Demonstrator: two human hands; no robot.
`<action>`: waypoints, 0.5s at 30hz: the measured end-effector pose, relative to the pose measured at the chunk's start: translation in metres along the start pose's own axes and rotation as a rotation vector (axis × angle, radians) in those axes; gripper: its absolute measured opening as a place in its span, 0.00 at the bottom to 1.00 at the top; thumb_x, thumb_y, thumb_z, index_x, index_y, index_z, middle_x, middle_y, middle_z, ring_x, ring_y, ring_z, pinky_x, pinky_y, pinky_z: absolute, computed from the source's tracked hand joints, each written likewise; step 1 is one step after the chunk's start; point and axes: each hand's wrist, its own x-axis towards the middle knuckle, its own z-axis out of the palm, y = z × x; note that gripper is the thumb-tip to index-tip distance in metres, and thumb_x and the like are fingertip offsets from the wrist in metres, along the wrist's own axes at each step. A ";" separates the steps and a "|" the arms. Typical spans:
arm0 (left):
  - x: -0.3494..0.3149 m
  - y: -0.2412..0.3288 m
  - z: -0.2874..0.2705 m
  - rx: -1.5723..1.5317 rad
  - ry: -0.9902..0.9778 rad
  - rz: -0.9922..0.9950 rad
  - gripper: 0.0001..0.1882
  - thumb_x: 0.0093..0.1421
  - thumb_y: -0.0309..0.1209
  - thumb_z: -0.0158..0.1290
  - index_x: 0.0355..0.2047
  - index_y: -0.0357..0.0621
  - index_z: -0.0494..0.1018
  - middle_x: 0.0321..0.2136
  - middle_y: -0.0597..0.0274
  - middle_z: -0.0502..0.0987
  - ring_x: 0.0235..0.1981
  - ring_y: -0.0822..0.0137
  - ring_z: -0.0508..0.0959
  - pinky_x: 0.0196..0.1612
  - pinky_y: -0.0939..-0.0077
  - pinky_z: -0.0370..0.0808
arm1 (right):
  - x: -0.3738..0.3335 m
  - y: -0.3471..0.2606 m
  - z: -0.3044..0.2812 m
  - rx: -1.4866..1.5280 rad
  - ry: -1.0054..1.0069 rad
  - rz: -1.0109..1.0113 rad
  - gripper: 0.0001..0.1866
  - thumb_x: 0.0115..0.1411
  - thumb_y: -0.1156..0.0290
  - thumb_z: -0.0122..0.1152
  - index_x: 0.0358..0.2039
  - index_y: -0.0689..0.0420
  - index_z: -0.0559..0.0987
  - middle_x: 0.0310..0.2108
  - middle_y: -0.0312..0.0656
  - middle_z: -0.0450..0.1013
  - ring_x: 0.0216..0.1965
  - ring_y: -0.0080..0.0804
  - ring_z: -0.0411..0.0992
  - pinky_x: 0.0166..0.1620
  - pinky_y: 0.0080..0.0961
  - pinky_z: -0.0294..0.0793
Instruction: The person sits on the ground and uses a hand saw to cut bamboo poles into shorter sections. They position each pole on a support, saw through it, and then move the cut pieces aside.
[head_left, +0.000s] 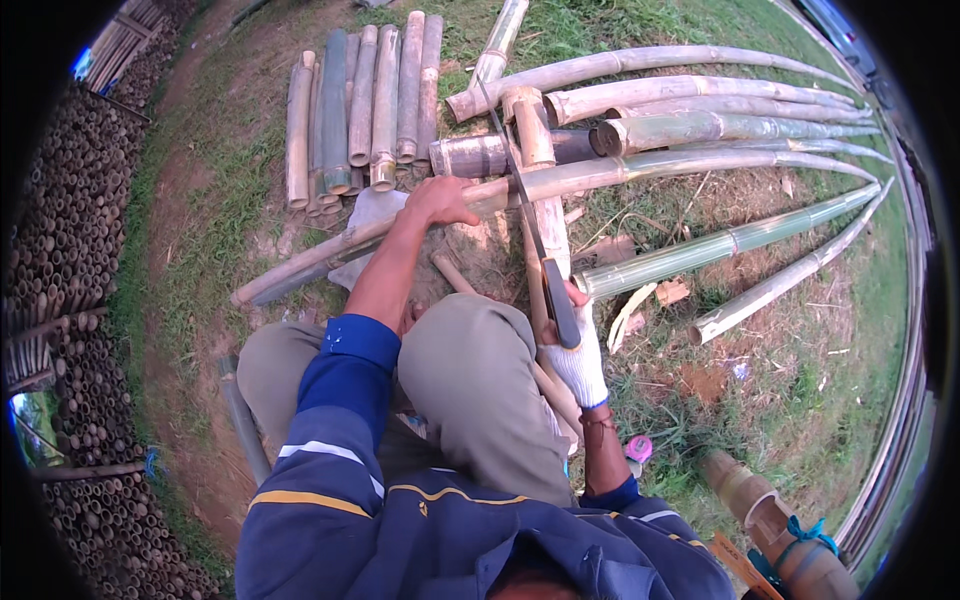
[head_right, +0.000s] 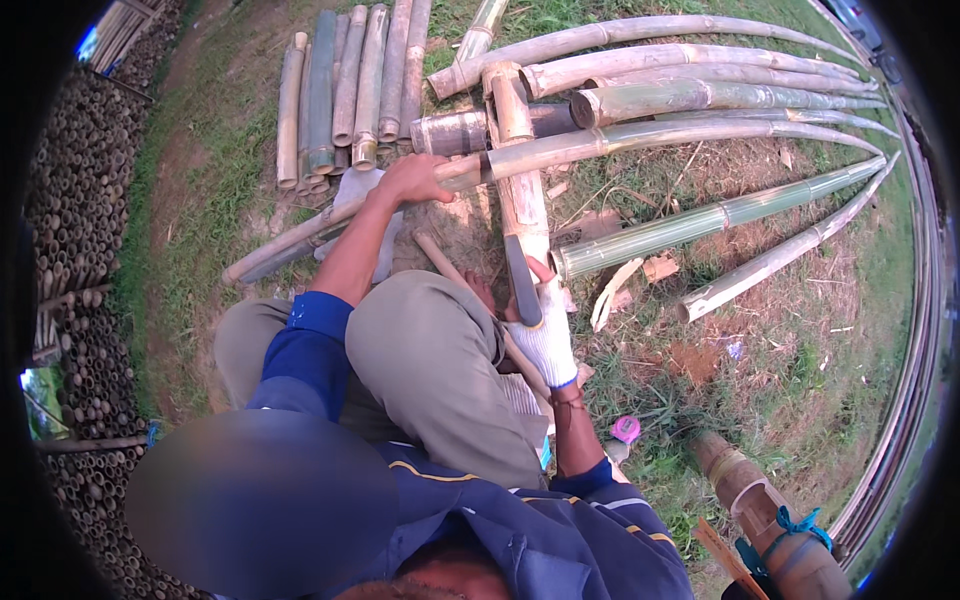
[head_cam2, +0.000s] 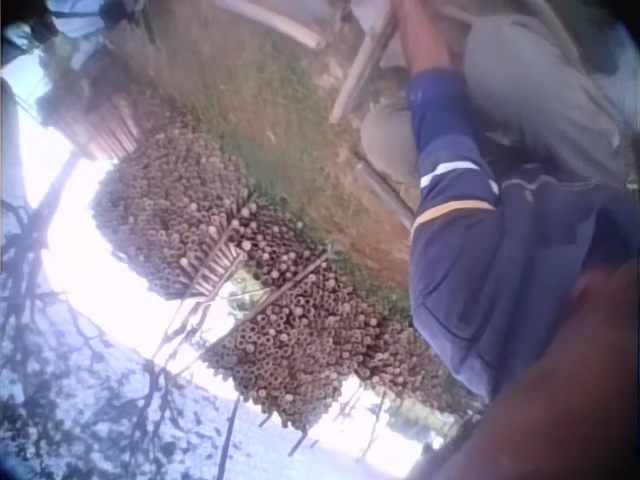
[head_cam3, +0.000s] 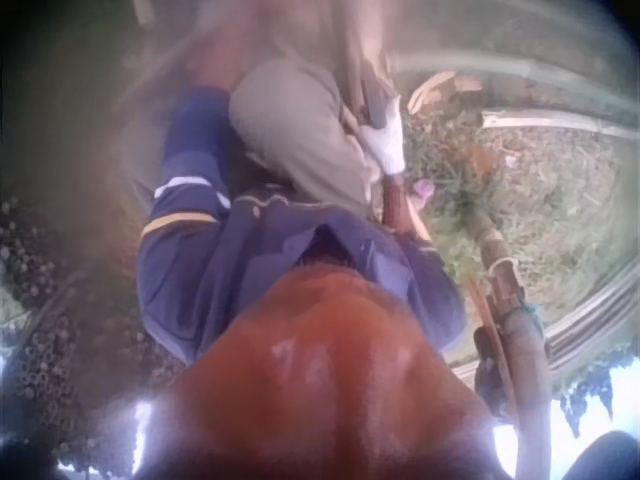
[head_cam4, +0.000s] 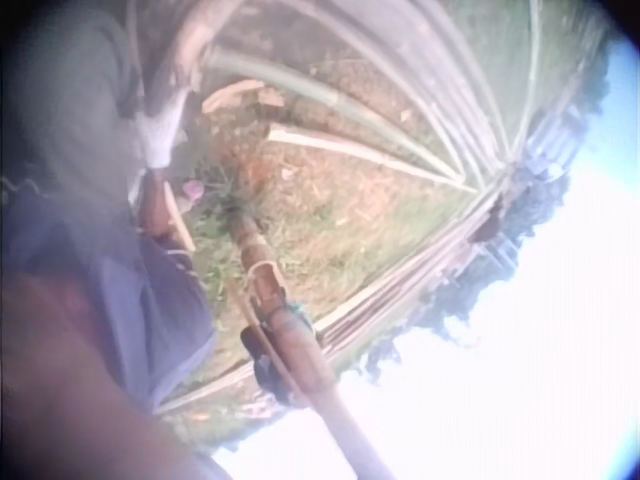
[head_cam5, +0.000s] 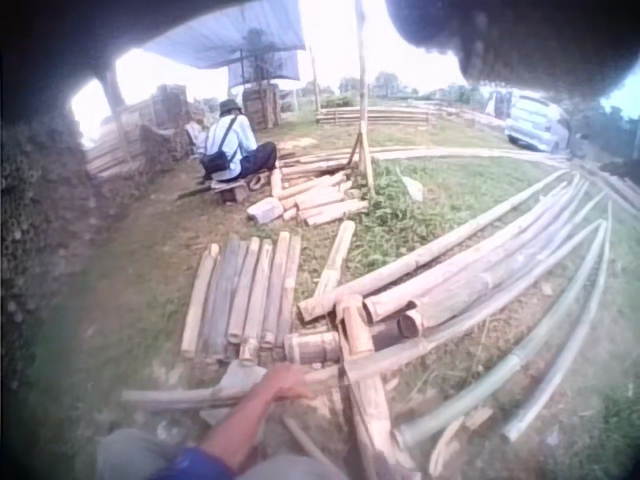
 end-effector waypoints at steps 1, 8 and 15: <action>-0.001 -0.001 -0.001 0.003 0.002 -0.011 0.47 0.40 0.57 0.71 0.63 0.55 0.81 0.51 0.45 0.87 0.53 0.45 0.86 0.59 0.55 0.81 | 0.049 0.004 0.020 -0.001 0.012 -0.048 0.35 0.62 0.82 0.61 0.71 0.59 0.66 0.44 0.38 0.73 0.40 0.27 0.73 0.48 0.27 0.77; 0.004 -0.004 -0.015 0.002 -0.047 -0.012 0.47 0.39 0.57 0.72 0.62 0.55 0.82 0.49 0.45 0.87 0.51 0.45 0.86 0.58 0.56 0.81 | 0.042 -0.016 0.002 0.152 -0.115 0.240 0.33 0.64 0.78 0.60 0.69 0.61 0.66 0.57 0.44 0.72 0.53 0.30 0.73 0.59 0.29 0.73; -0.001 -0.002 -0.012 -0.018 -0.074 -0.078 0.49 0.40 0.56 0.74 0.65 0.57 0.80 0.53 0.43 0.86 0.55 0.44 0.85 0.62 0.54 0.80 | -0.117 -0.048 -0.052 0.054 -0.041 0.184 0.40 0.58 0.85 0.64 0.71 0.59 0.64 0.43 0.36 0.71 0.38 0.24 0.71 0.46 0.24 0.75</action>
